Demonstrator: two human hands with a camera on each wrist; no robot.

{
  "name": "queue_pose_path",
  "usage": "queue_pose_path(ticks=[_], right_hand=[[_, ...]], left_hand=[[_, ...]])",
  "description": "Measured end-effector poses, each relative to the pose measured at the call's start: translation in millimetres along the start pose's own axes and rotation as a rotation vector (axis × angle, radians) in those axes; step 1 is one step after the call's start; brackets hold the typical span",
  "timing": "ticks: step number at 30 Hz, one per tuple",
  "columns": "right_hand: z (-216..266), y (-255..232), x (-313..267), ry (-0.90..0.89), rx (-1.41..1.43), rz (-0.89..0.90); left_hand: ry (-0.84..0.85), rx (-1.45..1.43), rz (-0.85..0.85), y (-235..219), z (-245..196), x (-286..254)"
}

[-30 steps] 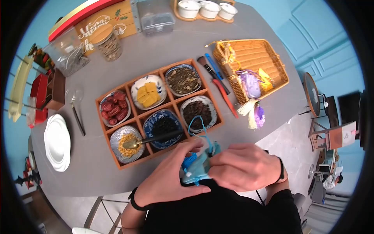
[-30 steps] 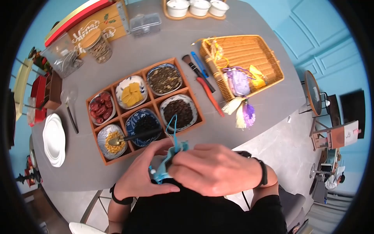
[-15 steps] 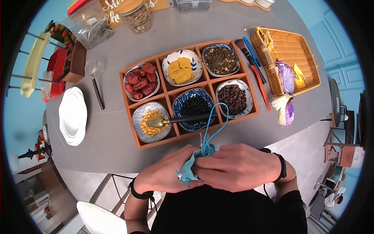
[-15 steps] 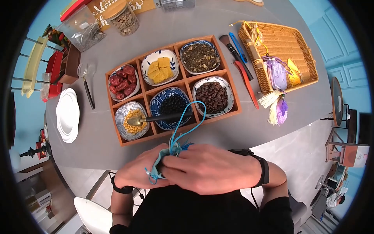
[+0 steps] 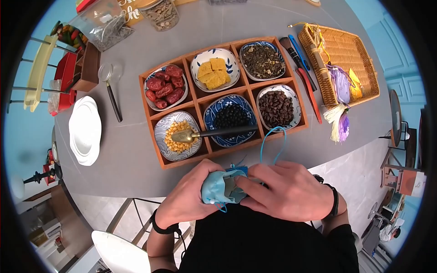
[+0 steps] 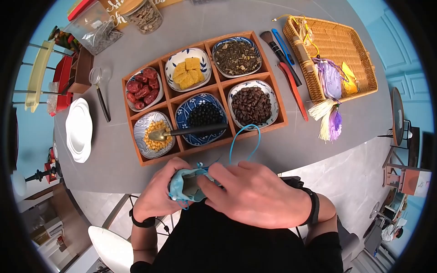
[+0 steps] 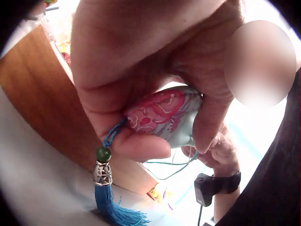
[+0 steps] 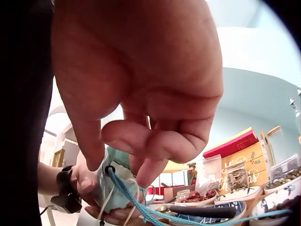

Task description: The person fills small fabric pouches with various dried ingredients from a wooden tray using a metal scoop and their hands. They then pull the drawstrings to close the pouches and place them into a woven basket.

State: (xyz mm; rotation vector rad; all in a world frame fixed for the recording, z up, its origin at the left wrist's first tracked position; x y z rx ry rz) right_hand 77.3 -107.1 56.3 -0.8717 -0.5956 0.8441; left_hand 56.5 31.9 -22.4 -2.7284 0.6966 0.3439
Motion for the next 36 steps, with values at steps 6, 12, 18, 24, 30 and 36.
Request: queue_pose_path(ticks=[6, 12, 18, 24, 30, 36], right_hand=[[-3.4, 14.1, -7.0, 0.005, 0.019, 0.016], [26.4, -2.9, -10.0, -0.106, -0.047, -0.043], [23.0, -12.7, -16.6, -0.059, 0.034, 0.072], [-43.3, -25.8, 1.1, 0.148, 0.111, -0.305], [-52.5, 5.4, 38.7, 0.127, -0.229, -0.149], [-61.6, 12.0, 43.7, 0.181, -0.232, -0.106]], left_hand=[[0.043, -0.029, -0.022, 3.4, -8.3, -2.9], [0.091, 0.033, 0.135, 7.4, -29.0, -1.6], [0.214, 0.092, 0.194, 5.7, -22.8, 2.2], [0.126, 0.126, -0.036, -12.6, -3.0, -11.4], [0.152, 0.219, -0.146, -19.1, -5.5, -12.8], [0.159, 0.247, -0.158, -22.9, -14.0, -11.5]])
Point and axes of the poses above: each hand's wrist, its own x-axis towards the middle knuckle, its own y-axis out of the palm, z = x × y, the point moved 8 cm from there along x, towards the middle knuckle, and after that the axes turned 2 degrees about -x, right-handed, at the moved point
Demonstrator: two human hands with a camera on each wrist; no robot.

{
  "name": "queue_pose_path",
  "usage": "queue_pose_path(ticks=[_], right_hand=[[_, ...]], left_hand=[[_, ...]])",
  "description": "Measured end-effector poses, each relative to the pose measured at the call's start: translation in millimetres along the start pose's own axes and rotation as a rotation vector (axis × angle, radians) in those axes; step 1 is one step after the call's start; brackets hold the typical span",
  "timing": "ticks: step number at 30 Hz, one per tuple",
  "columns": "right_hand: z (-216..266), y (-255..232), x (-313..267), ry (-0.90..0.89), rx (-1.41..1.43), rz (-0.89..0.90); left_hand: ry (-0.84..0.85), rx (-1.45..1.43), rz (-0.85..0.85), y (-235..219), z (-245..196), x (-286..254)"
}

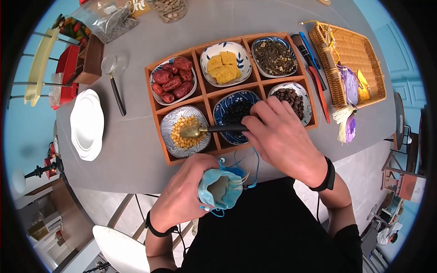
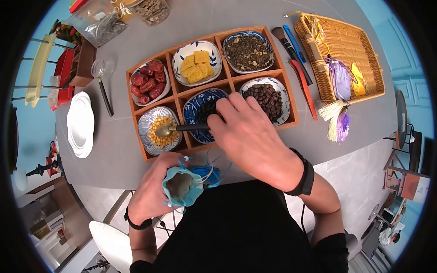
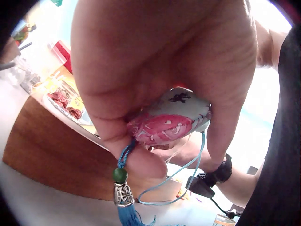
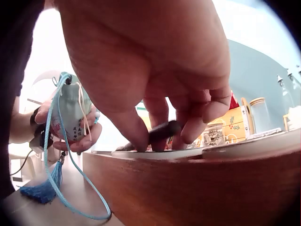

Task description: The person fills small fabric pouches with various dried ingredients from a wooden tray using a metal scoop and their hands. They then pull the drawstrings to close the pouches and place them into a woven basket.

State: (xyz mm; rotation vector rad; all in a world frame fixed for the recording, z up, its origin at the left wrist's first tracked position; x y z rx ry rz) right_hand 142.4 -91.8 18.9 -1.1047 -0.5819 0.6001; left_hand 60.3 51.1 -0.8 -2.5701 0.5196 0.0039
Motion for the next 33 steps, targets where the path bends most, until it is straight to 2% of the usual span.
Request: queue_pose_path(ticks=[2, 4, 5, 7, 10, 11, 14, 17, 20, 23, 24, 28, 31, 33], right_hand=[[-0.9, -7.4, -1.9, -0.002, 0.026, -0.023], [-9.6, -27.8, -14.2, 0.078, 0.267, -0.205], [-9.8, -35.9, -19.5, 0.075, 0.263, -0.200], [-27.8, -56.9, -37.6, 0.240, 0.518, -0.281], [-52.2, -74.3, -72.9, 0.293, 0.737, -0.565], [-59.1, -74.7, -78.3, 0.298, 0.917, -0.625], [-72.9, -65.6, -81.3, 0.332, 0.989, -0.646], [-70.1, -51.0, -66.4, 0.308, 0.957, -0.580], [-66.3, -40.6, -50.1, 0.248, 0.809, -0.492], [-70.8, -30.8, -41.8, 0.325, 0.833, -0.414], [-70.2, -30.6, -39.1, 0.244, 0.794, -0.462], [-68.2, -24.3, -44.3, 0.253, 0.711, -0.405], [-65.4, -24.5, -55.5, 0.260, 0.722, -0.481], [-72.6, -12.2, -63.2, 0.520, 0.888, -0.451]], left_hand=[[-0.009, -0.015, 0.010, -1.3, -3.5, 2.6], [0.006, -0.013, -0.001, -2.2, -7.8, 3.2], [0.019, -0.001, -0.013, -3.2, -8.8, 3.8], [0.028, -0.001, 0.006, -0.9, -8.9, 8.4], [0.025, 0.052, 0.041, 2.5, -17.0, 21.0], [0.011, 0.134, 0.092, 6.8, -17.5, 24.2], [-0.029, 0.239, 0.151, 11.4, -19.1, 30.4], [-0.077, 0.286, 0.165, 9.0, -19.0, 32.7], [-0.100, 0.320, 0.178, 4.9, -16.1, 34.1], [-0.104, 0.331, 0.204, 6.2, -18.2, 36.9], [-0.107, 0.332, 0.219, 7.7, -19.9, 37.2], [-0.128, 0.388, 0.279, 11.8, -20.1, 43.7], [-0.112, 0.423, 0.316, 15.3, -19.5, 47.8], [-0.125, 0.435, 0.337, 17.1, -18.3, 50.0]])
Point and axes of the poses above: each hand's wrist, its own x-axis towards the middle knuckle, its own y-axis out of the palm, z = x × y, the point moved 8 cm from there along x, towards the middle knuckle, and after that the axes turned 2 degrees about -x, right-handed, at the moved point
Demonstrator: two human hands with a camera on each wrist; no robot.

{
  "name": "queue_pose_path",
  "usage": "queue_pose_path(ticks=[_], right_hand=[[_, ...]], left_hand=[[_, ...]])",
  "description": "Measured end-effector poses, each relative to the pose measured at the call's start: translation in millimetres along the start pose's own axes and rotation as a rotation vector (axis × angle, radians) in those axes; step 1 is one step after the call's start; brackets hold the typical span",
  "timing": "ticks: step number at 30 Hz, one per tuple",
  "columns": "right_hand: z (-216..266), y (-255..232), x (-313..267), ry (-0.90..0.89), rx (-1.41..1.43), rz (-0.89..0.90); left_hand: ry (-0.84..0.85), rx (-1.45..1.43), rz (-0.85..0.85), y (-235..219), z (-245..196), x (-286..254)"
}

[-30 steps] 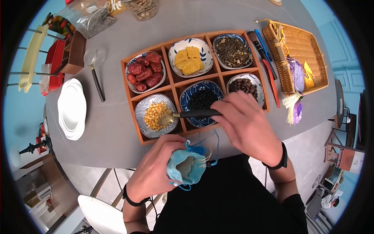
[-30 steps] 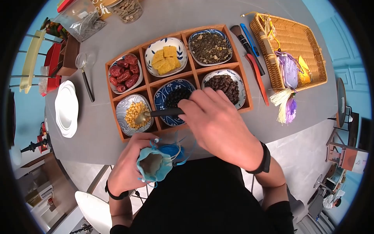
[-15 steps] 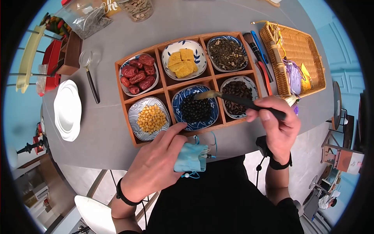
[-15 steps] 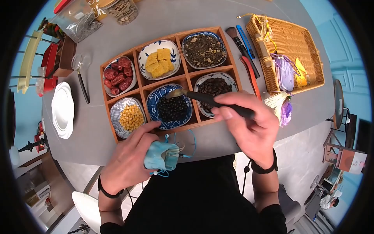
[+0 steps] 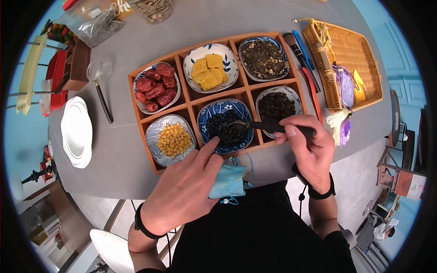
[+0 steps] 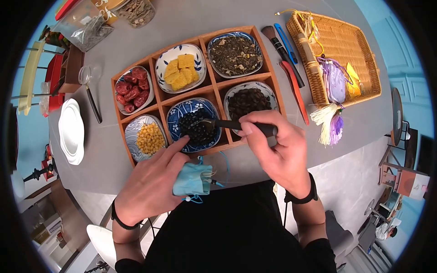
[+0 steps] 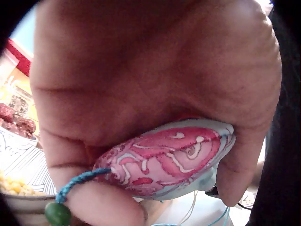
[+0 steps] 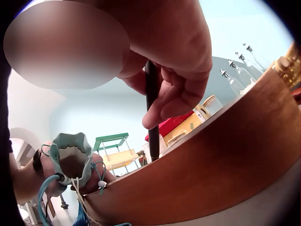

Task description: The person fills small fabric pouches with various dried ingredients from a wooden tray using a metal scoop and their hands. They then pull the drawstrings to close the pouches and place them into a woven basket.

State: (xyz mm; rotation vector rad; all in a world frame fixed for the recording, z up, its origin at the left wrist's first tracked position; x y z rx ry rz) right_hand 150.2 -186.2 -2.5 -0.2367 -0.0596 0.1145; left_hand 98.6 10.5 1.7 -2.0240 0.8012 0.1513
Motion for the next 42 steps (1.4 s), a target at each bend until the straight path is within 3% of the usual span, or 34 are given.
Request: queue_pose_path(ticks=[2, 4, 7, 14, 18, 22, 23, 28, 34, 36, 38, 40, 42], right_hand=[[-1.7, 3.0, -1.5, 0.067, 0.066, -0.028], [-16.3, 7.5, -2.2, 0.247, 0.125, -0.026], [-21.5, 13.0, -0.4, 0.304, 0.204, -0.045], [-29.6, 5.8, 2.8, 0.317, 0.229, -0.095], [-29.1, -5.7, 6.0, 0.321, 0.257, -0.165], [-19.3, -18.5, 8.8, 0.241, 0.348, -0.205], [-13.4, -23.3, 9.5, 0.194, 0.365, -0.232], [24.0, -41.3, 6.8, 0.056, 0.329, -0.266], [71.5, -9.2, -11.2, -0.037, 0.180, -0.064], [93.8, 7.2, -5.9, -0.397, -0.020, 0.302], [93.2, 0.8, -12.2, -0.354, 0.072, 0.242], [89.1, -18.3, -18.5, -0.369, 0.202, 0.072], [84.3, -33.0, -13.2, -0.358, 0.185, -0.004]], left_hand=[[0.007, 0.001, -0.008, 0.4, -1.0, 0.5], [-0.004, -0.008, -0.010, 0.0, -0.5, 0.1], [-0.002, -0.028, -0.025, -0.1, -1.3, -1.7], [0.010, -0.104, -0.054, -1.4, 3.3, -8.7], [0.127, -0.350, -0.238, -13.4, 6.8, -19.8], [0.084, -0.538, -0.340, -5.1, 30.7, -30.5], [-0.001, -0.545, -0.397, -2.3, 37.9, -30.9], [-0.062, -0.448, -0.482, -6.6, 40.5, -26.7], [-0.077, -0.483, -0.447, -3.4, 33.4, -12.9], [-0.042, -0.524, -0.457, -3.7, 28.9, -10.4], [-0.032, -0.515, -0.446, -5.4, 28.7, -11.6], [-0.028, -0.509, -0.439, -5.6, 30.9, -16.8], [0.017, -0.478, -0.453, -7.4, 30.2, -22.2]])
Point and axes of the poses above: each hand's wrist, its own x-axis towards the middle knuckle, its own y-axis out of the palm, z = x × y, the point moved 8 cm from there along x, towards the middle knuckle, and after that the axes turned 2 degrees about -x, right-handed, at the moved point
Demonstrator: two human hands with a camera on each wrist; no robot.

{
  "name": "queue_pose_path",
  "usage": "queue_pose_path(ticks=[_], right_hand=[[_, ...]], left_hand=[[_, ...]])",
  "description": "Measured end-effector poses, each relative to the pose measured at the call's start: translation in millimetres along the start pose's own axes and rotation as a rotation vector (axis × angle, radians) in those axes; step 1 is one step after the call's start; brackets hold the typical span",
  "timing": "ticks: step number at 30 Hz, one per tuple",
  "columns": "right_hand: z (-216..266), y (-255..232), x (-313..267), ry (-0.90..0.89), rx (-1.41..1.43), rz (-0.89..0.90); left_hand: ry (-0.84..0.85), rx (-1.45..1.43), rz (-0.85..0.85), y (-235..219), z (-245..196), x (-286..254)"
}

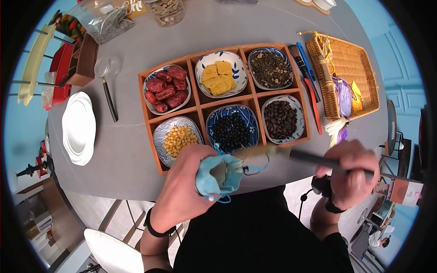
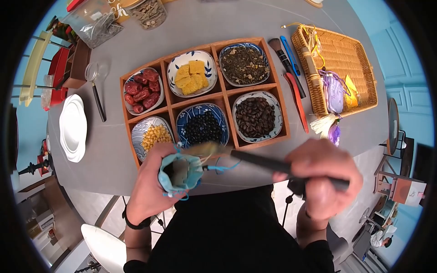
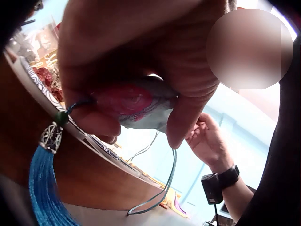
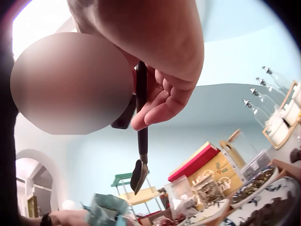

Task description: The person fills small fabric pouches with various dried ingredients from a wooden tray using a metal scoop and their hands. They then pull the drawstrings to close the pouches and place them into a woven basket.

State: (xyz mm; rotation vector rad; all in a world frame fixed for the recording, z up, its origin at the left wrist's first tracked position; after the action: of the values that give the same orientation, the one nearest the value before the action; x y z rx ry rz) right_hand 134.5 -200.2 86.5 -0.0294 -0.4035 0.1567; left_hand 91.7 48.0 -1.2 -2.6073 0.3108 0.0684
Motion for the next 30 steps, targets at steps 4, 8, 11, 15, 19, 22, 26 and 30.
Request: queue_pose_path(ticks=[4, 8, 11, 15, 19, 22, 26, 30], right_hand=[[-36.6, 12.1, 10.9, 0.041, -0.240, 0.162], [-31.2, 46.6, 18.3, -0.096, -0.500, 0.366], [-29.9, 52.1, 13.4, -0.095, -0.565, 0.404], [-42.2, 45.2, 10.5, 0.006, -0.442, 0.364], [-62.8, 33.3, 18.9, 0.128, -0.263, 0.263], [-77.5, 33.6, 20.9, 0.130, -0.219, 0.271], [-87.6, 26.1, 11.4, 0.310, -0.147, 0.265], [-102.8, 19.0, -8.3, 0.589, -0.012, 0.074]], left_hand=[[0.083, 0.120, 0.063, 6.8, -18.3, 4.0], [0.046, 0.302, 0.183, 16.9, -19.0, 5.8], [0.035, 0.332, 0.218, 18.7, -18.0, 6.6], [0.030, 0.335, 0.261, 19.7, -18.1, 6.1], [0.044, 0.357, 0.304, 20.4, -18.3, 6.2], [0.049, 0.366, 0.325, 22.3, -18.3, 7.5], [0.034, 0.384, 0.325, 23.3, -19.1, 7.8], [0.033, 0.414, 0.350, 26.7, -19.5, 9.7]])
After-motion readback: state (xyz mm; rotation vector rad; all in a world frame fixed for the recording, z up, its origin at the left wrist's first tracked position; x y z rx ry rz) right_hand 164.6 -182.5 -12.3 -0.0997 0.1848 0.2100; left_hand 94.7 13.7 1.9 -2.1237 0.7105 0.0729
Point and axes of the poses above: each hand's wrist, its own x-axis towards the middle knuckle, its own y-axis out of the palm, z = x × y, the point moved 8 cm from there along x, towards the middle knuckle, and after that the axes turned 2 degrees about -x, right-handed, at the moved point
